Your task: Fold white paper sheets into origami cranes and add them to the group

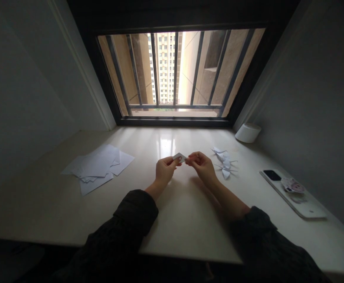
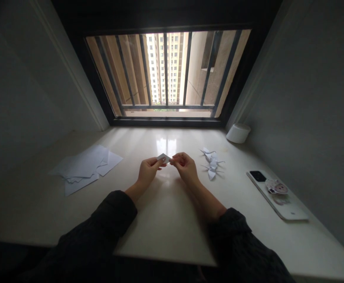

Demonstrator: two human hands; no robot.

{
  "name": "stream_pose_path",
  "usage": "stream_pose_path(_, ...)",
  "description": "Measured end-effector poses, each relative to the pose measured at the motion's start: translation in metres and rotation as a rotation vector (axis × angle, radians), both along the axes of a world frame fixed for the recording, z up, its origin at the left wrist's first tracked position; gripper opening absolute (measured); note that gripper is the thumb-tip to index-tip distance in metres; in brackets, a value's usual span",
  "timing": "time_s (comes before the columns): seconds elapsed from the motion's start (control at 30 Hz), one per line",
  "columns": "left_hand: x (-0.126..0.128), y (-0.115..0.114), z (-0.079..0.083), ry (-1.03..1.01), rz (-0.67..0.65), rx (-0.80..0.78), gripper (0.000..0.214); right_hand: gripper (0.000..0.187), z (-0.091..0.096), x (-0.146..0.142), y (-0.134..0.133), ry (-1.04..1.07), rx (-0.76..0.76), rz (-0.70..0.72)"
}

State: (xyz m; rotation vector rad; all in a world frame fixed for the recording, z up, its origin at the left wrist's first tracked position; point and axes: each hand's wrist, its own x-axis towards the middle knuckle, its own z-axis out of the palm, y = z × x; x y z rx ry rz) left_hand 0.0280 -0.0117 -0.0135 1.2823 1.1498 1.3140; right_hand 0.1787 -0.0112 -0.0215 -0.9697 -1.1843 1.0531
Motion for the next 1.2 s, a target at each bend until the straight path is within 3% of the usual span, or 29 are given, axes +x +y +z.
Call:
stream_pose_path(0.13,0.0,-0.004,0.0,0.094,0.043,0.128,0.029,0.044,0.002,-0.008,-0.004,0.048,-0.034,0.078)
stream_pose_path(0.27,-0.001,-0.004,-0.002,0.145,0.021,0.177,0.03,0.039,0.002,-0.012,-0.007,0.103,-0.056,0.056)
stream_pose_path(0.47,-0.004,0.004,-0.005,0.173,-0.001,0.166,0.028,0.031,0.0,-0.007,-0.004,0.077,-0.065,0.089)
stream_pose_path(0.7,-0.007,0.011,-0.008,0.062,-0.054,0.081,0.031,0.039,0.0,-0.001,-0.002,0.042,-0.058,0.158)
stream_pose_path(1.03,-0.008,0.007,-0.003,0.117,-0.044,0.13,0.028,0.035,0.0,-0.008,-0.006,0.039,-0.066,0.027)
stream_pose_path(1.2,-0.012,0.01,-0.001,0.137,-0.045,0.108,0.029,0.033,0.0,-0.005,-0.004,0.038,-0.062,0.094)
